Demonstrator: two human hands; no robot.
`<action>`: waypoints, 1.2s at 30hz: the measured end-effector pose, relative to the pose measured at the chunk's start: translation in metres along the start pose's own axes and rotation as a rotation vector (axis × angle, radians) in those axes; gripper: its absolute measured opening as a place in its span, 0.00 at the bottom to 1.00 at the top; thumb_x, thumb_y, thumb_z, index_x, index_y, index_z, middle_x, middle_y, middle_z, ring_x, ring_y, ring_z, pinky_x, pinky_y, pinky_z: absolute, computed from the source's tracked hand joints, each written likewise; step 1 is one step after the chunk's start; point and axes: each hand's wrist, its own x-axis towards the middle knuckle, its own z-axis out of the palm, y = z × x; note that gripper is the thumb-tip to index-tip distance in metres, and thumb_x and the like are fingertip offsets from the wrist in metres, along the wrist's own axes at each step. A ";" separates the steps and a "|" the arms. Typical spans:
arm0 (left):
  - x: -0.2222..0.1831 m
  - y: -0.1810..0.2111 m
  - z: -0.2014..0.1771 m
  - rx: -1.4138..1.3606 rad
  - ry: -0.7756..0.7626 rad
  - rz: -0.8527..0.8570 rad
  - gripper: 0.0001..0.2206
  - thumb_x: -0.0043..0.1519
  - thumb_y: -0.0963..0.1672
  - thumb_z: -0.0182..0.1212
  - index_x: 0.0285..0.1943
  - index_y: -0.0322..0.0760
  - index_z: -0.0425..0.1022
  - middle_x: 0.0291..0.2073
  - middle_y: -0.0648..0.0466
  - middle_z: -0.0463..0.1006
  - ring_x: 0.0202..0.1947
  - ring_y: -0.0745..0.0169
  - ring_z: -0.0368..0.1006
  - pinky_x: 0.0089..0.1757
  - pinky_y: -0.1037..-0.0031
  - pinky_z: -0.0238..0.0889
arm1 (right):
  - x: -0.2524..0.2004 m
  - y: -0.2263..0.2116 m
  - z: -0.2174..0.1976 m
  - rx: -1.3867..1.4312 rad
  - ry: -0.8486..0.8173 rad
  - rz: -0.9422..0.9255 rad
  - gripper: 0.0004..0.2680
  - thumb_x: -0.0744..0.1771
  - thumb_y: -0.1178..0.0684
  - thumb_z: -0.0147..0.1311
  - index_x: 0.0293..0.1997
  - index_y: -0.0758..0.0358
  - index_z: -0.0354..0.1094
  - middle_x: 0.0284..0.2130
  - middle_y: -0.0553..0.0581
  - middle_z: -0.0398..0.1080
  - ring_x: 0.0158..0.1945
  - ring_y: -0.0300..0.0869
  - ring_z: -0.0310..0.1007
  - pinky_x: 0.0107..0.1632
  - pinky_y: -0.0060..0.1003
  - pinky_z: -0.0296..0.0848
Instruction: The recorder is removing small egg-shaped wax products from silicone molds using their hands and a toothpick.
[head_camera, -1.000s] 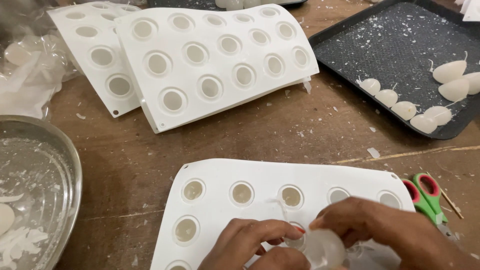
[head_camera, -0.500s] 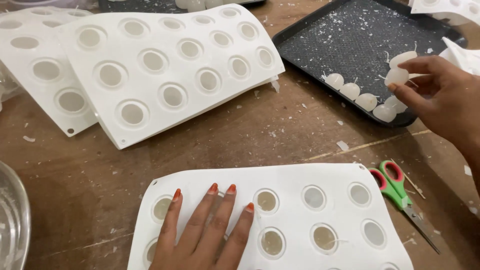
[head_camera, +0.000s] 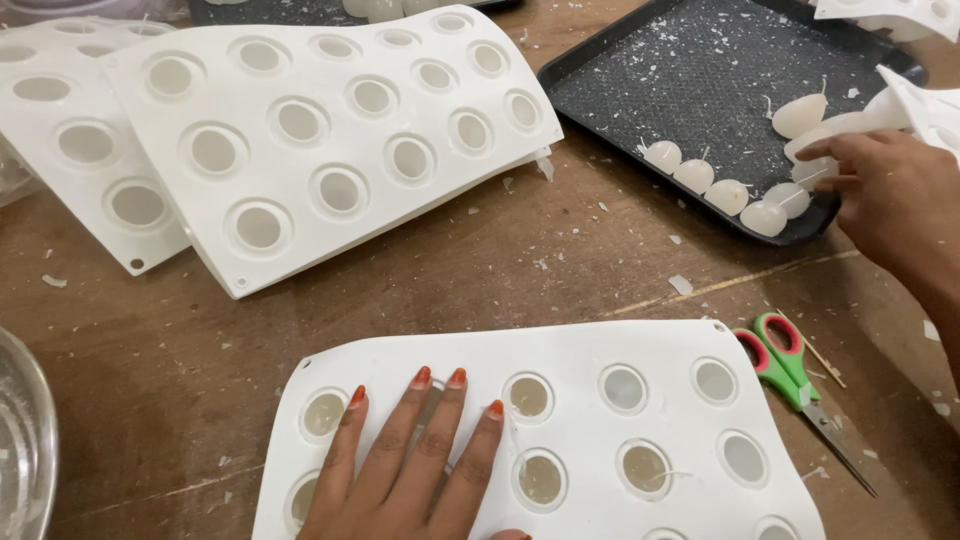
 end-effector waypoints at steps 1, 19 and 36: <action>0.000 0.000 0.000 -0.003 -0.016 -0.001 0.33 0.65 0.65 0.34 0.64 0.46 0.70 0.64 0.41 0.68 0.68 0.43 0.58 0.61 0.33 0.40 | 0.000 0.006 0.005 -0.033 -0.018 -0.016 0.13 0.64 0.63 0.61 0.52 0.56 0.78 0.44 0.63 0.77 0.40 0.49 0.79 0.43 0.41 0.77; -0.009 0.017 0.009 0.055 0.143 -0.015 0.29 0.72 0.61 0.36 0.65 0.44 0.70 0.64 0.40 0.68 0.71 0.44 0.57 0.65 0.36 0.43 | -0.089 -0.110 -0.081 0.511 -0.328 -0.788 0.09 0.66 0.49 0.58 0.49 0.52 0.77 0.47 0.51 0.78 0.56 0.43 0.76 0.53 0.38 0.77; -0.005 0.053 0.025 -0.085 0.098 0.043 0.08 0.70 0.50 0.53 0.52 0.52 0.76 0.54 0.56 0.78 0.63 0.59 0.69 0.60 0.38 0.58 | -0.071 -0.142 -0.080 0.488 -0.838 -0.231 0.24 0.64 0.40 0.59 0.68 0.49 0.64 0.53 0.52 0.74 0.58 0.42 0.73 0.56 0.42 0.74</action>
